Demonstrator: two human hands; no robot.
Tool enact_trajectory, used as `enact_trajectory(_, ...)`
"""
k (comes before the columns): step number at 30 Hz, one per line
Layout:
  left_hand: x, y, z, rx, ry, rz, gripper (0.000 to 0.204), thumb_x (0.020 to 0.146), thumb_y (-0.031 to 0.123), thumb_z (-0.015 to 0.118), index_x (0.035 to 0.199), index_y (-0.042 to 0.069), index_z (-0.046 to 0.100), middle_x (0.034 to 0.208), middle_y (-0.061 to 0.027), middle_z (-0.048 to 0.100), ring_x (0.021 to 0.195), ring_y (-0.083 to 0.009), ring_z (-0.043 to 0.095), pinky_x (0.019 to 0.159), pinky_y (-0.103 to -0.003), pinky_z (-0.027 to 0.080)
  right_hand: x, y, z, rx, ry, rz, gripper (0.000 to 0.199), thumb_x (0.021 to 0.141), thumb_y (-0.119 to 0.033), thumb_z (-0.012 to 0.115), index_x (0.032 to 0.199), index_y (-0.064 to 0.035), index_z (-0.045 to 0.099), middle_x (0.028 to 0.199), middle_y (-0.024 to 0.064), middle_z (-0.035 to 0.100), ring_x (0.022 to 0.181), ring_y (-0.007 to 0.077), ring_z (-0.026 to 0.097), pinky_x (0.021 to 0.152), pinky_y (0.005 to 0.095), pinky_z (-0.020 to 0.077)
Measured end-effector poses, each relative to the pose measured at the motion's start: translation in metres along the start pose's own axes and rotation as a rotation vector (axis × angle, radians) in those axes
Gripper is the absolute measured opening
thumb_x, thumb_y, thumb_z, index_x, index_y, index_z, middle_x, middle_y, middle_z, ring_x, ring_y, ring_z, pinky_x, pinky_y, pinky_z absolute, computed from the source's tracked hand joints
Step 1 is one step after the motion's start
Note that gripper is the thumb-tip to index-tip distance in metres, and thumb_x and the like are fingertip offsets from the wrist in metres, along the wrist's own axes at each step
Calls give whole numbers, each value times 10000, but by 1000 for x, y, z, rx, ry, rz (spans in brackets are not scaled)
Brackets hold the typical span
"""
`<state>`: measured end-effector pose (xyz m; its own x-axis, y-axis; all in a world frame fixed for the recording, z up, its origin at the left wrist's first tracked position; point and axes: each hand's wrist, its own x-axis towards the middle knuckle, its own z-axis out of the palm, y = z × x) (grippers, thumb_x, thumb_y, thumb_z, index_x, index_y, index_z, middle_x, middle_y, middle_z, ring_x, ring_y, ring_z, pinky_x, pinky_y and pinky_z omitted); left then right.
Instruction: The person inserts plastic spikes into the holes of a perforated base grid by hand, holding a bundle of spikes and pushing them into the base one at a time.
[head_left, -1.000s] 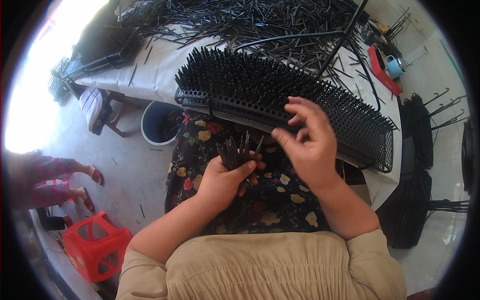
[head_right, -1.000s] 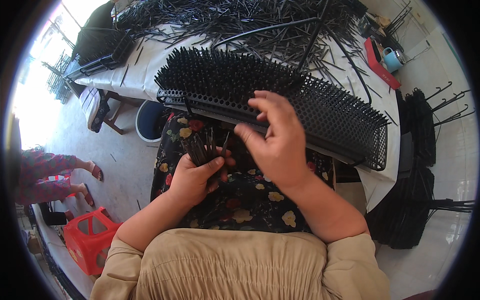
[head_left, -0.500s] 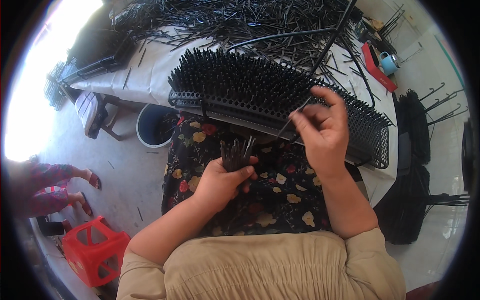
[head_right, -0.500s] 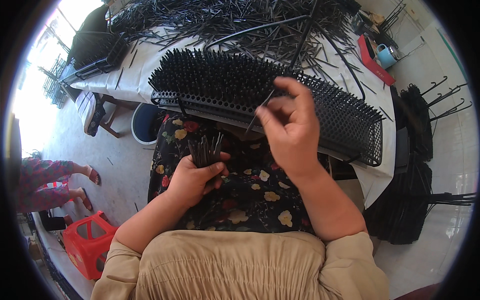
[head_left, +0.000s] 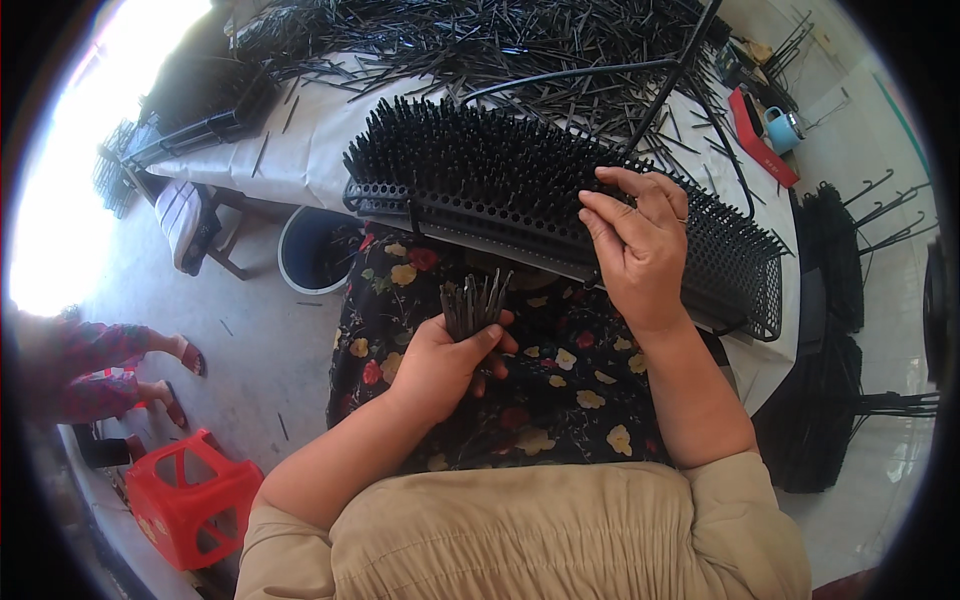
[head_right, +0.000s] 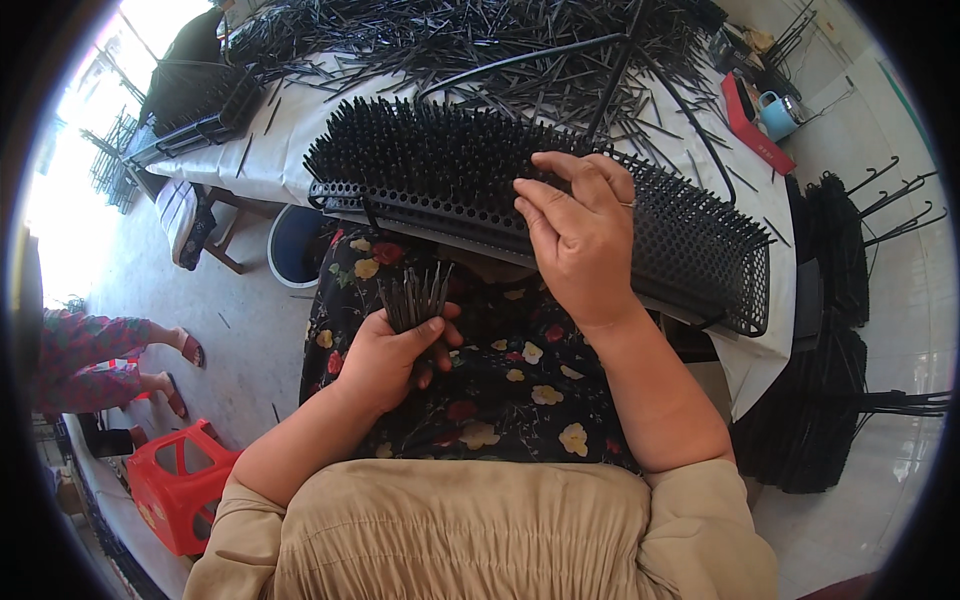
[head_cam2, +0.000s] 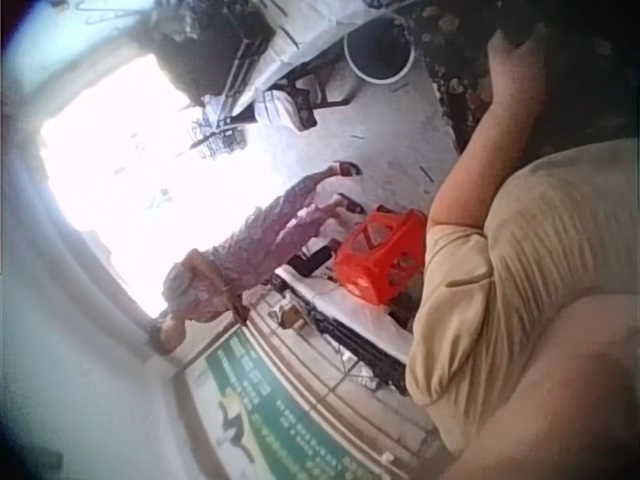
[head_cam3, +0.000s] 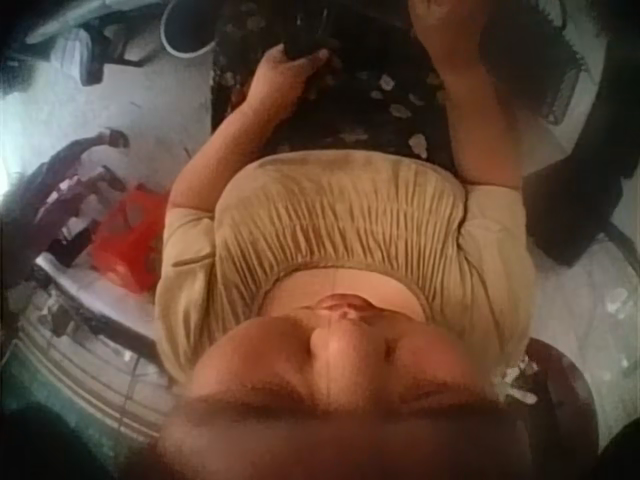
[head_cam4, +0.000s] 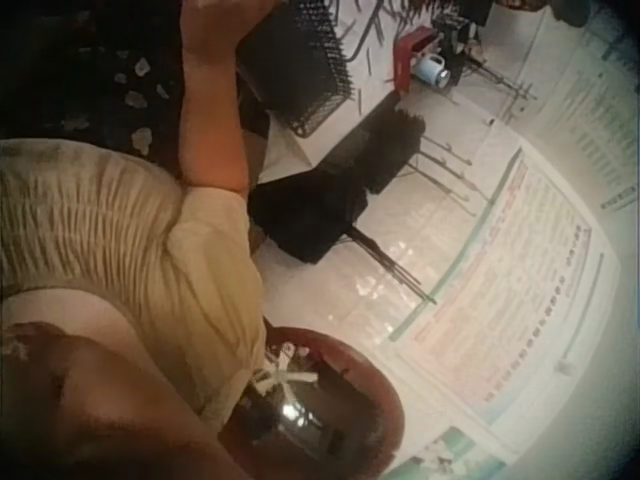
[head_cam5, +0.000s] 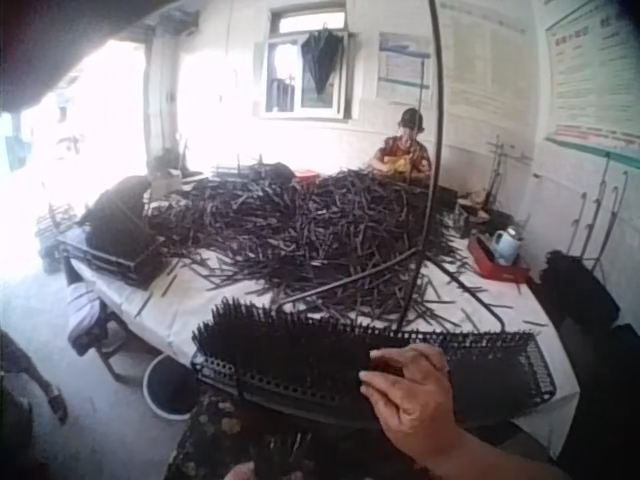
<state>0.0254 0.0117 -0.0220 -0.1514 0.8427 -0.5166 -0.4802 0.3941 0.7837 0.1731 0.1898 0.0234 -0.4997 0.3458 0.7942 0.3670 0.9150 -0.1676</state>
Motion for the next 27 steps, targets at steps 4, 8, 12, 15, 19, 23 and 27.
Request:
enact_trajectory(4,0,1,-10,0,2,53,195,975,112,548,1133,8,594,866,-87,667,629,-122,611,432,-213,423,-7,11,-29,-21,-24,77,255,725,10,755,965,-49,694,1034,71,679,968,273,609,888,362,462)
enact_trajectory(8,-3,15,-12,-51,17,3,180,969,142,564,1102,27,605,864,-65,669,626,-98,587,445,-219,415,-46,73,-105,-301,38,292,200,785,29,710,974,-24,673,1062,98,671,1024,255,601,933,362,456)
enact_trajectory(12,5,21,-8,-15,13,9,168,965,155,575,1070,35,630,859,-23,643,632,-90,585,460,-213,403,-125,171,-192,-615,-24,623,346,854,-127,698,1167,-13,605,1178,151,629,1120,311,568,998,397,407)
enact_trajectory(15,13,22,1,90,-27,-40,171,961,152,581,1077,38,633,865,-17,639,637,-86,581,468,-209,398,-157,189,-193,-38,62,1122,475,960,-286,597,1308,27,520,1274,164,587,1187,282,546,1022,365,401)
enact_trajectory(19,23,30,20,140,-139,-101,174,967,116,558,1094,21,630,856,-20,635,668,-86,572,491,-209,421,-147,167,-183,888,185,1403,451,992,-223,538,1355,35,471,1267,110,594,1180,206,559,1020,327,421)
enact_trajectory(23,36,40,49,104,-256,-154,178,964,82,554,1102,-13,615,858,-57,629,678,-110,584,492,-215,432,-132,141,-169,951,182,1380,422,987,-130,500,1384,5,452,1264,101,593,1158,209,574,1001,337,447)
enact_trajectory(27,45,54,77,143,-303,-126,164,972,113,555,1084,20,630,831,-17,628,656,-73,572,501,-199,428,-119,124,-126,937,67,1342,501,959,-98,547,1429,-16,395,1397,113,484,1270,209,467,1079,337,358)
